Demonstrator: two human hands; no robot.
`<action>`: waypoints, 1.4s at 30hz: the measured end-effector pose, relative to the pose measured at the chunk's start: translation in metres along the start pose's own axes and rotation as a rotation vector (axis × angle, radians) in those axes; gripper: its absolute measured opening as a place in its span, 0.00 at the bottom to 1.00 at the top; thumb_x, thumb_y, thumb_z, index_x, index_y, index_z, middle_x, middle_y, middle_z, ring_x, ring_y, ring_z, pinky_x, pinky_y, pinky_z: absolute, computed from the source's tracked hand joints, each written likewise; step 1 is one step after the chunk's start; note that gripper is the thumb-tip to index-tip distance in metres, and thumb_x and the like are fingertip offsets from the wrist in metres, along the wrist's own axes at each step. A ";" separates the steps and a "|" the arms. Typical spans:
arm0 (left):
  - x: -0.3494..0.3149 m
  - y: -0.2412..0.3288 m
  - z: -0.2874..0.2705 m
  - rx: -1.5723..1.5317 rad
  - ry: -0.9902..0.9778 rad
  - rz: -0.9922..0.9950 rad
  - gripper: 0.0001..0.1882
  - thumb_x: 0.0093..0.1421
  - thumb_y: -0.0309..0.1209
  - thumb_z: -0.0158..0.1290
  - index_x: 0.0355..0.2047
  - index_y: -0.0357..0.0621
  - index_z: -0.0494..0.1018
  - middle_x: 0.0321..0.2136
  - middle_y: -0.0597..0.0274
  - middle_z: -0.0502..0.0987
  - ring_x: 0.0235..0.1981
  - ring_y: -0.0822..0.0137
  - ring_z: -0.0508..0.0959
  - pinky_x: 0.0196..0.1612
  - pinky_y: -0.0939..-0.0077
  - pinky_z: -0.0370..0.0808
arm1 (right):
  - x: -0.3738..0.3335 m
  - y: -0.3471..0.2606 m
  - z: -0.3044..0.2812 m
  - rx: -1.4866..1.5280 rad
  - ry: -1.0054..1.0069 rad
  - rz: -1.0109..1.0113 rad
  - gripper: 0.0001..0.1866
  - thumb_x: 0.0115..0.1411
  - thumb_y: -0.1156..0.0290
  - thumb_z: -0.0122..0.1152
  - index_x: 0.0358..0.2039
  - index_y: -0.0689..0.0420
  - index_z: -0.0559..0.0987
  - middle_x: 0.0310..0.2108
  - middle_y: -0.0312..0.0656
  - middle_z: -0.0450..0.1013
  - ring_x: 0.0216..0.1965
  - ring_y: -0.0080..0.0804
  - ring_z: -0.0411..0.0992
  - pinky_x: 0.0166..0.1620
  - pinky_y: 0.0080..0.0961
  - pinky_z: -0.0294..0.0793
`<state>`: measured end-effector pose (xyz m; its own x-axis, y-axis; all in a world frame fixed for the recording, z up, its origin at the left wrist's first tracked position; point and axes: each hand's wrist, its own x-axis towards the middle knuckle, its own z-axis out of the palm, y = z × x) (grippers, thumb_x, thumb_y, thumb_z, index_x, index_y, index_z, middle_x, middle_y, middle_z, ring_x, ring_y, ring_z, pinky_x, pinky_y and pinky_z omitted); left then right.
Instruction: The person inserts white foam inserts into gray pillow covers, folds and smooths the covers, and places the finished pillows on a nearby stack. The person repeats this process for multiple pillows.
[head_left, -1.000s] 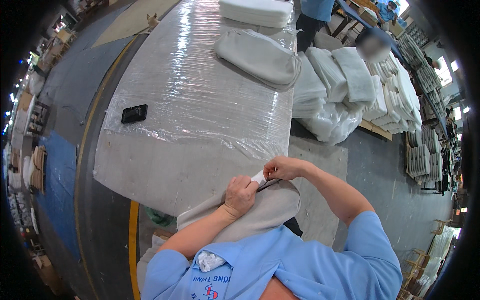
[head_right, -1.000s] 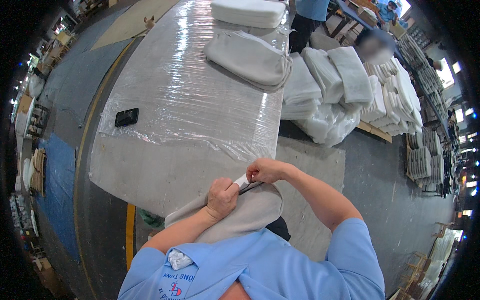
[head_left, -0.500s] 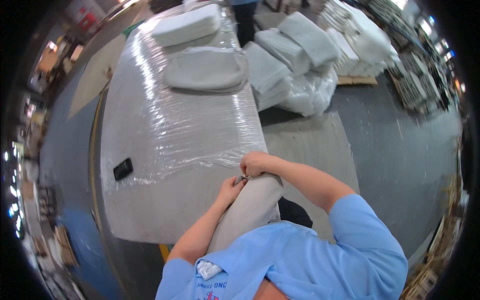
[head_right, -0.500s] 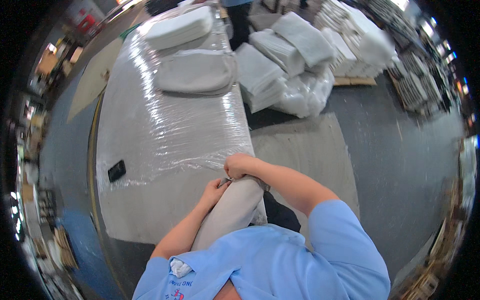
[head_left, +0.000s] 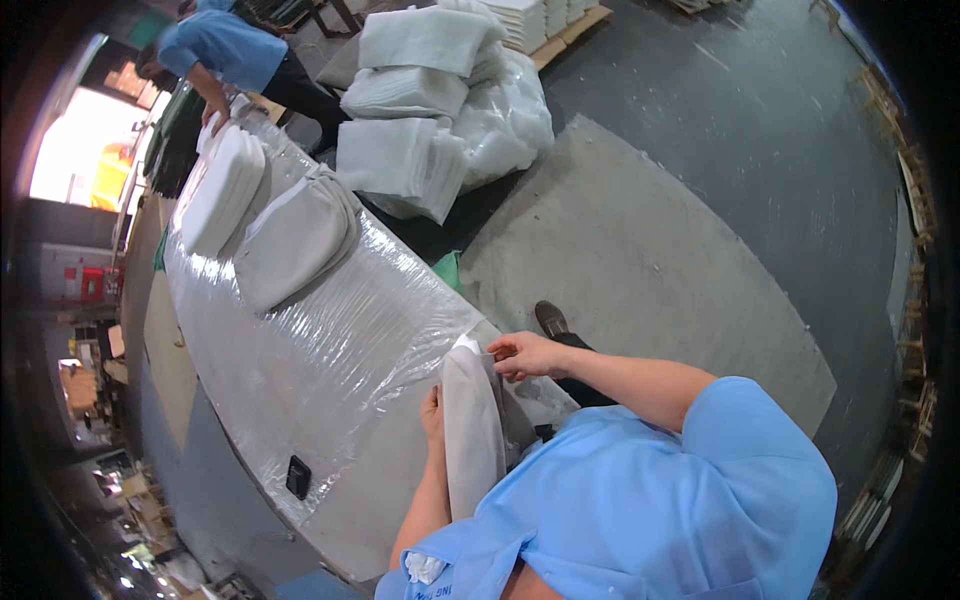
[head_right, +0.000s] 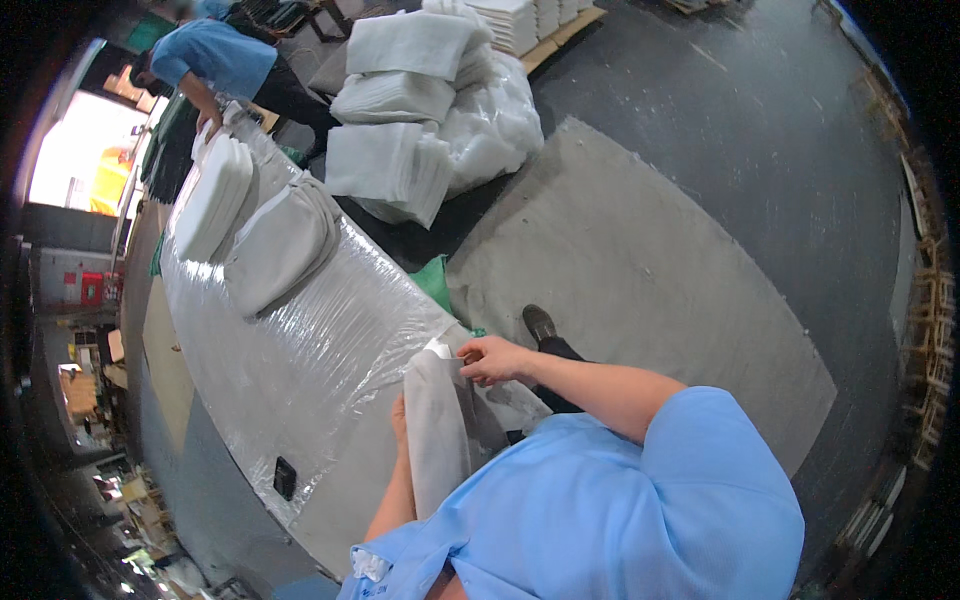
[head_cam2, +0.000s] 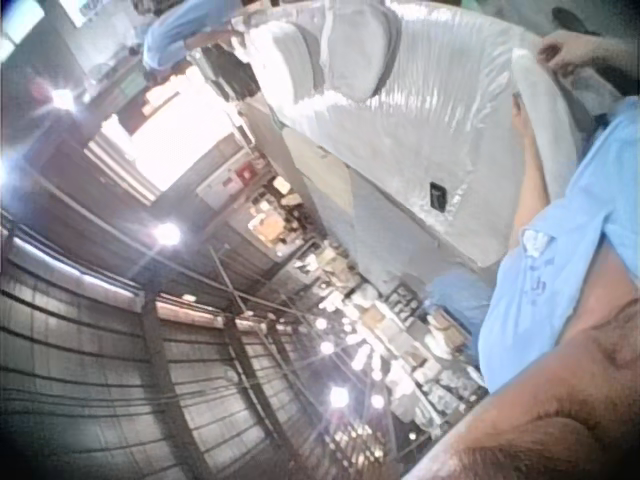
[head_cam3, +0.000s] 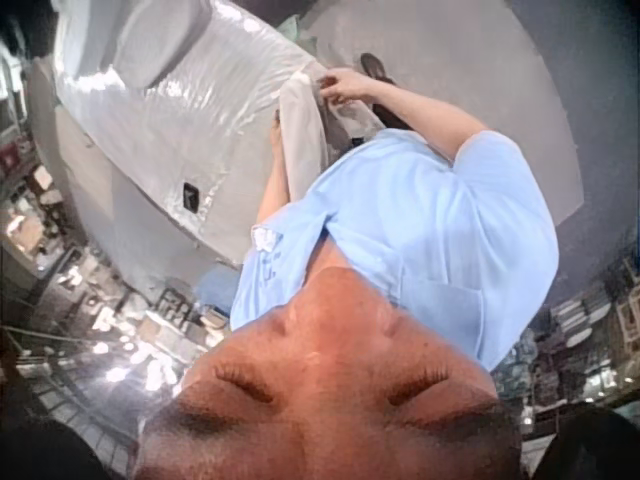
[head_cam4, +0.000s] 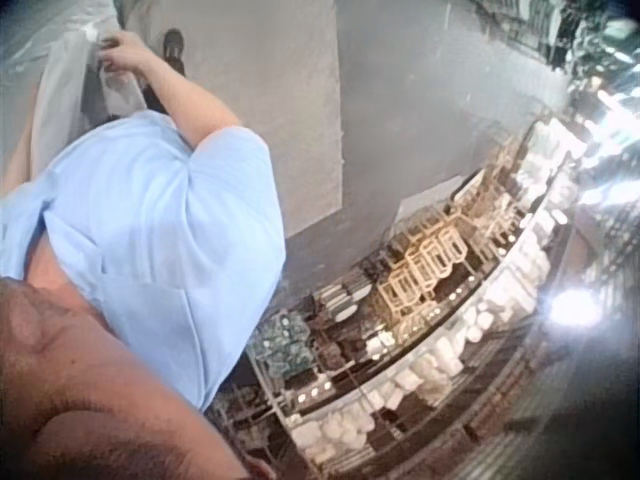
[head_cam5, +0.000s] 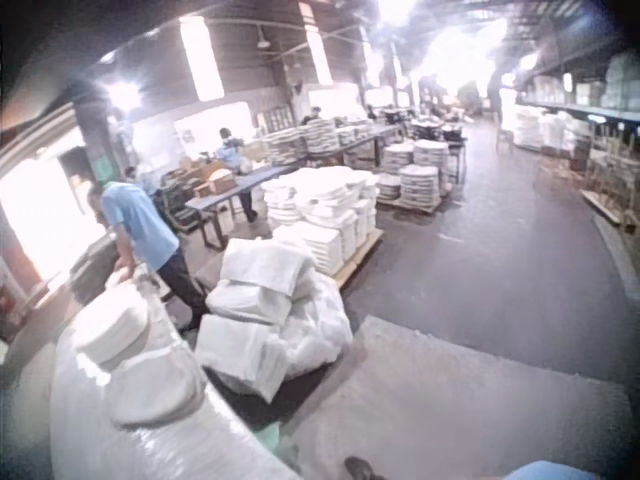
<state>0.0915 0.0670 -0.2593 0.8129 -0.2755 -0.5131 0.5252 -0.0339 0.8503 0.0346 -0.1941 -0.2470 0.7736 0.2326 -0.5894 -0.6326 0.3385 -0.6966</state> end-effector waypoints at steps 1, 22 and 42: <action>-0.008 0.015 0.015 -0.106 -0.041 -0.094 0.10 0.71 0.29 0.55 0.46 0.36 0.80 0.40 0.57 0.85 0.36 0.67 0.83 0.40 0.72 0.82 | -0.003 0.006 0.005 0.063 0.056 -0.024 0.23 0.64 0.65 0.71 0.58 0.55 0.77 0.40 0.35 0.79 0.36 0.22 0.75 0.36 0.24 0.76; 0.032 0.042 0.110 0.835 0.074 0.283 0.23 0.72 0.43 0.56 0.27 0.36 0.68 0.22 0.43 0.70 0.23 0.48 0.67 0.29 0.57 0.67 | -0.002 -0.024 -0.019 0.981 0.153 0.063 0.38 0.72 0.31 0.42 0.54 0.56 0.79 0.47 0.47 0.81 0.44 0.44 0.81 0.52 0.45 0.81; 0.051 0.049 0.142 0.761 0.145 0.253 0.20 0.73 0.41 0.54 0.27 0.40 0.69 0.21 0.42 0.70 0.22 0.43 0.70 0.28 0.56 0.67 | 0.010 -0.028 -0.024 0.772 0.295 0.440 0.39 0.71 0.29 0.42 0.48 0.56 0.81 0.40 0.41 0.80 0.39 0.32 0.78 0.44 0.34 0.79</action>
<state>0.1234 -0.0851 -0.2269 0.9360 -0.2364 -0.2607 0.0494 -0.6452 0.7624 0.0593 -0.2232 -0.2438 0.3631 0.2792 -0.8890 -0.5842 0.8115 0.0162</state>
